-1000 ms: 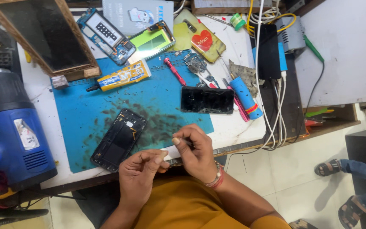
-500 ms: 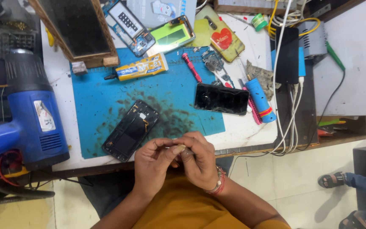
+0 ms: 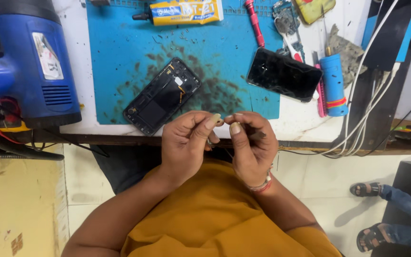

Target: The person uses tweezers to carefully remove small components and adhesive residue from the internal frame of a disassembled smartphone. They manipulate the device on a workbench, picking at specific areas to clean or extract parts.

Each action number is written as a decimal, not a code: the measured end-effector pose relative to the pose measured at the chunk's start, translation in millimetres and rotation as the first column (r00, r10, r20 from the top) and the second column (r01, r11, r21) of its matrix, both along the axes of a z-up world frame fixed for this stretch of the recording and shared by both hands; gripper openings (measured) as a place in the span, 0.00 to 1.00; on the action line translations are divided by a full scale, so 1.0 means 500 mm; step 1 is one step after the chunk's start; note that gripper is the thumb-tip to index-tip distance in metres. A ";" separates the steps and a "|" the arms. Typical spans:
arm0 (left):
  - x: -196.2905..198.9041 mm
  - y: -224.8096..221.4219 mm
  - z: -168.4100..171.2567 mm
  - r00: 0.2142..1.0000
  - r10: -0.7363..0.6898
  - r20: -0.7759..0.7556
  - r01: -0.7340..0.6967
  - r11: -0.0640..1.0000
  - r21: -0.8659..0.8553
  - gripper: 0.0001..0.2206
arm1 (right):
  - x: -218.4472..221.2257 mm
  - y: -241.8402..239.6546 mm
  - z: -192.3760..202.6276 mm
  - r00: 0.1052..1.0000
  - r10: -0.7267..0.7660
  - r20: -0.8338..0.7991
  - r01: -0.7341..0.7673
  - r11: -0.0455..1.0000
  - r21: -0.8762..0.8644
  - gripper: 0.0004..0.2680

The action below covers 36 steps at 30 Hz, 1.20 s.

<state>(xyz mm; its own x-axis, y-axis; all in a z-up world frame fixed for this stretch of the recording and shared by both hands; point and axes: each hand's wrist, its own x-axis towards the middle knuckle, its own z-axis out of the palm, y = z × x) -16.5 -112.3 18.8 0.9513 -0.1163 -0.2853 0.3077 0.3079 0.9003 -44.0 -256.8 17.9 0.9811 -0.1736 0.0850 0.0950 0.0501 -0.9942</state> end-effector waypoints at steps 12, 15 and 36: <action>0.005 0.005 0.011 0.975 0.005 0.222 -0.045 0.984 0.175 0.06 | 0.005 -0.002 -0.002 0.995 0.031 -0.096 -0.033 0.999 -0.018 0.12; 0.003 0.011 0.013 0.962 -0.030 0.270 -0.033 0.974 0.225 0.06 | 0.005 0.002 -0.003 0.993 0.045 -0.108 -0.045 0.999 0.000 0.12; -0.001 0.013 0.005 0.952 -0.054 0.302 -0.055 0.938 0.341 0.03 | -0.008 -0.004 -0.016 0.989 0.020 -0.149 -0.008 0.997 0.079 0.11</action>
